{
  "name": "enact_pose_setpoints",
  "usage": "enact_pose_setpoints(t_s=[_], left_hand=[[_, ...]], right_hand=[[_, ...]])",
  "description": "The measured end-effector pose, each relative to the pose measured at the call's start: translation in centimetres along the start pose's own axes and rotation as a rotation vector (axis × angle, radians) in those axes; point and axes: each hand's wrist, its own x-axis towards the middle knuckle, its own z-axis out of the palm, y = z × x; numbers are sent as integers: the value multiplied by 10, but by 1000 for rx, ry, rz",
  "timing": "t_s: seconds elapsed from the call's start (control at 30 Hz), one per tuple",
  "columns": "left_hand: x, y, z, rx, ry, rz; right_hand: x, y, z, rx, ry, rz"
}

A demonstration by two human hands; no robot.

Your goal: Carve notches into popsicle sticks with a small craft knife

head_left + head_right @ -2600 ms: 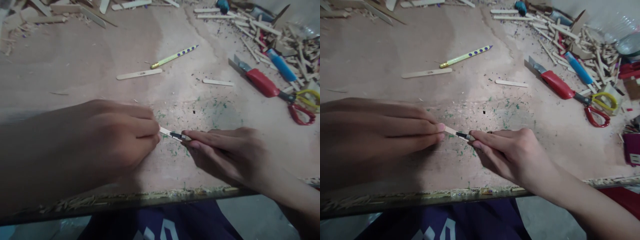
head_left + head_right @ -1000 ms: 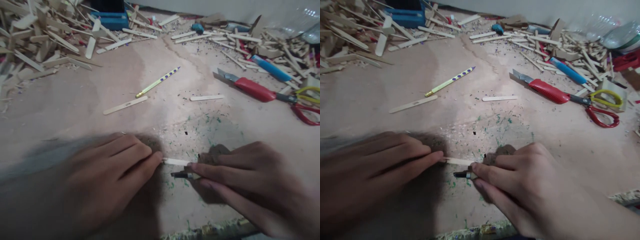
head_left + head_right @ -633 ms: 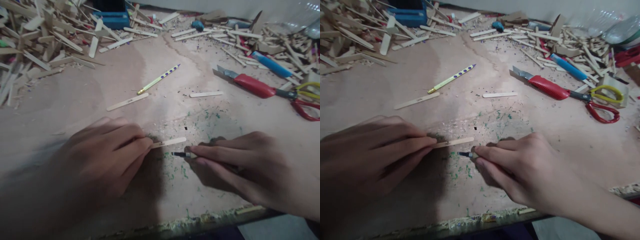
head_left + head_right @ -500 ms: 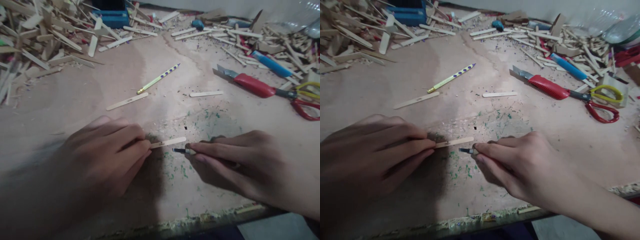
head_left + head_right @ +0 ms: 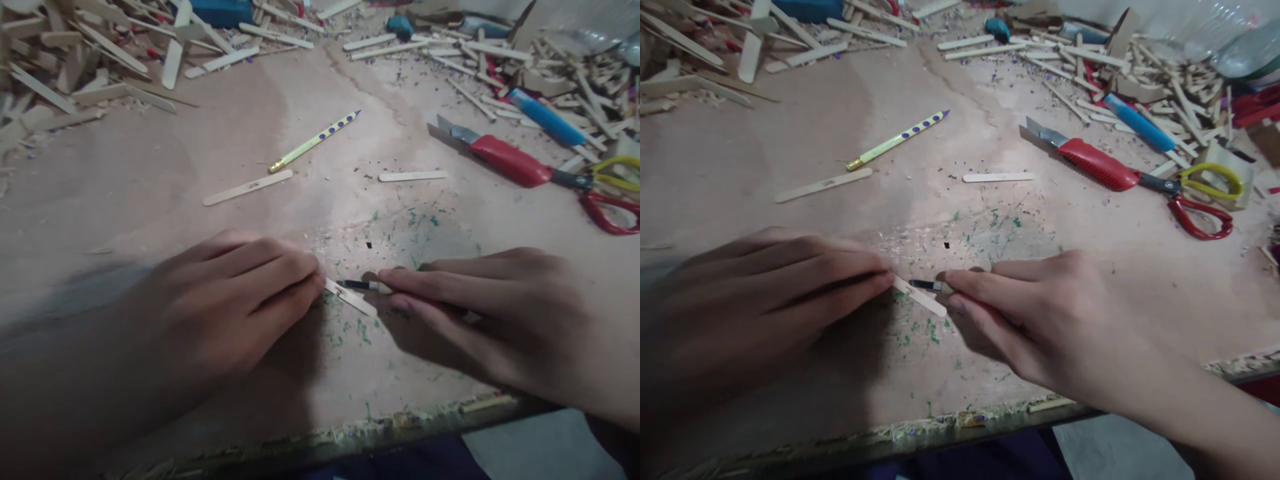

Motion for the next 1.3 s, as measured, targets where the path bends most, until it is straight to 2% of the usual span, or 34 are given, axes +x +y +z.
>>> enact_pose_setpoints(t_s=[0.13, 0.2, 0.43, 0.6, 0.73, 0.9, 1.3], left_hand=[[1, -3, 4, 117, 8, 133], [2, -3, 5, 112, 6, 146], [10, 3, 4, 49, 83, 92], [12, 5, 6, -53, 54, 35], [9, 7, 6, -108, 69, -48], [10, 7, 4, -77, 43, -7], [16, 11, 4, -80, 77, -57]], right_hand=[[1, 0, -4, -34, -5, -40], [0, 0, -6, -48, -22, -51], [-1, 2, -5, -48, -76, -73], [-1, -1, 4, -24, -77, -83], [2, -2, 3, -30, -57, -72], [5, 0, 0, -80, -66, -107], [0, -1, -5, -98, -91, -111]])
